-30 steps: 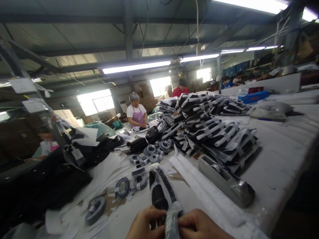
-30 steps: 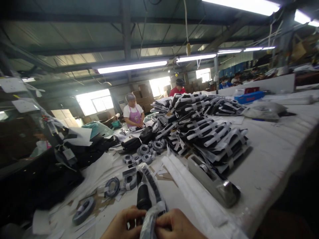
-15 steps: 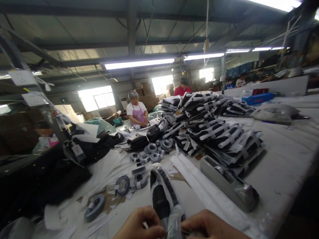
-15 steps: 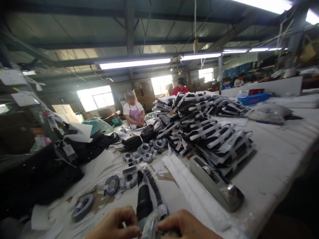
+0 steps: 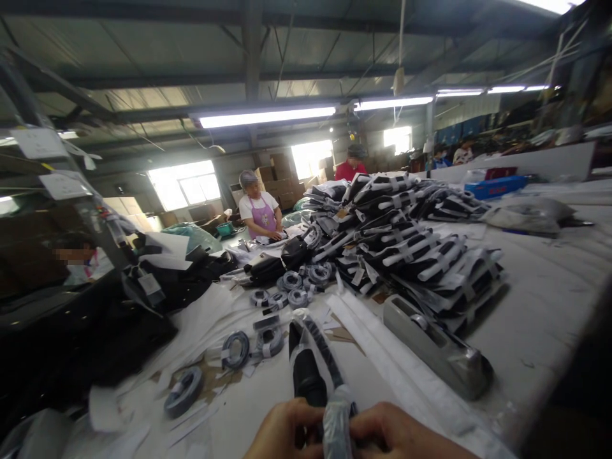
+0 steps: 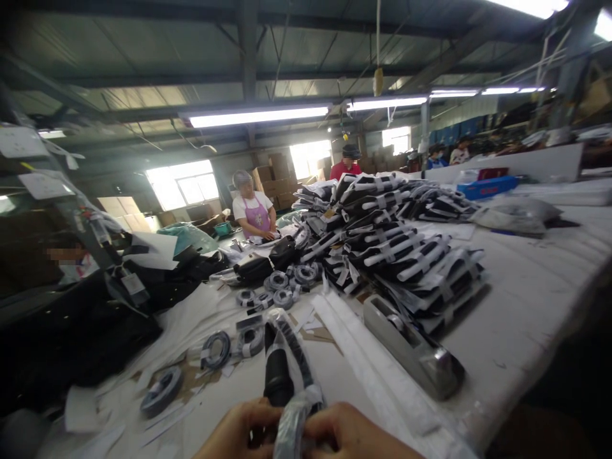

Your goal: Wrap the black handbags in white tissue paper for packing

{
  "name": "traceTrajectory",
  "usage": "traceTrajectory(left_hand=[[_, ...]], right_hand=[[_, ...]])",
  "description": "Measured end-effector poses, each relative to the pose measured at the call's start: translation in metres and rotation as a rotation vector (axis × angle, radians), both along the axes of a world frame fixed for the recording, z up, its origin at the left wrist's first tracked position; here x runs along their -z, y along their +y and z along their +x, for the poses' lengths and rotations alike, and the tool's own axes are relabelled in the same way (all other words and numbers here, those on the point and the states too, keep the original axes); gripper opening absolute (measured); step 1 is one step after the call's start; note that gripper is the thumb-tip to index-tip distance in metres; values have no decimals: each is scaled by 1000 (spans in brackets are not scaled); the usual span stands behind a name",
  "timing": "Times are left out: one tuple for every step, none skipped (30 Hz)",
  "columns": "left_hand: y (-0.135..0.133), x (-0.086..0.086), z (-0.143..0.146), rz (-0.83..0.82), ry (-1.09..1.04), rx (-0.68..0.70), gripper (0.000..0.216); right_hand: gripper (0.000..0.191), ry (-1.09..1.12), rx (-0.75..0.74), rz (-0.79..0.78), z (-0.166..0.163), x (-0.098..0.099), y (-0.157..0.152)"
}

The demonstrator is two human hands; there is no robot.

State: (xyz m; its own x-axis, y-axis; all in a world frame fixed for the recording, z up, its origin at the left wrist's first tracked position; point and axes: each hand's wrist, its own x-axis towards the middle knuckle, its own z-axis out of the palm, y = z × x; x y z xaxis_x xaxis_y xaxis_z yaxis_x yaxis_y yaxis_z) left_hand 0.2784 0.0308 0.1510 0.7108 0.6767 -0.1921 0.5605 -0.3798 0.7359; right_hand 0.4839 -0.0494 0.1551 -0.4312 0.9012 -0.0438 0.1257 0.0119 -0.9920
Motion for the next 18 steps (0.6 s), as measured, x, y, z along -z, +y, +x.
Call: traceTrajectory(left_hand=[[1, -1, 0, -24, -27, 20, 16], [2, -1, 0, -66, -58, 41, 17], [3, 1, -1, -111, -81, 55, 17], [5, 3, -3, -148, -88, 53, 17], [6, 7, -4, -171, -84, 29, 17], [8, 11, -6, -176, -76, -12, 19], [9, 15, -7, -169, -68, -59, 21], [11, 19, -9, -156, -67, -106, 23], [12, 22, -11, -149, -74, -136, 25], [13, 23, -13, -157, -89, -147, 27], [14, 22, -16, -176, -105, -140, 28], [15, 21, -18, -200, -124, -123, 30], [15, 18, -20, -220, -147, -103, 33], [15, 15, -21, -229, -167, -86, 35], [15, 12, -22, -225, -175, -79, 36], [14, 9, -22, -206, -167, -82, 35], [13, 7, -22, -176, -145, -85, 32], [12, 6, -20, -146, -116, -86, 30]], right_hand=[[20, 10, -10, -5, 0, 0, 1], [19, 17, -12, -3, 0, 0, 2], [18, 23, -9, 3, 0, 0, 3], [18, 28, -10, 10, 0, 1, 3], [19, 32, -11, 18, 0, 2, 4], [21, 31, -18, 23, 0, 2, 5], [23, 26, -27, 26, 1, 3, 5], [23, 19, -33, 26, 2, 3, 5], [24, 9, -36, 25, 3, 3, 5], [24, 0, -33, 26, 4, 4, 4], [26, -7, -29, 25, 5, 4, 3], [28, -14, -29, 21, 6, 4, 3], [30, -16, -27, 17, 6, 4, 2], [33, -19, -28, 15, 6, 5, 1], [35, -18, -30, 17, 6, 6, 0], [36, -15, -34, 19, 6, 6, 0], [36, -9, -39, 18, 5, 7, 0], [35, 0, -43, 15, 4, 8, 0]])
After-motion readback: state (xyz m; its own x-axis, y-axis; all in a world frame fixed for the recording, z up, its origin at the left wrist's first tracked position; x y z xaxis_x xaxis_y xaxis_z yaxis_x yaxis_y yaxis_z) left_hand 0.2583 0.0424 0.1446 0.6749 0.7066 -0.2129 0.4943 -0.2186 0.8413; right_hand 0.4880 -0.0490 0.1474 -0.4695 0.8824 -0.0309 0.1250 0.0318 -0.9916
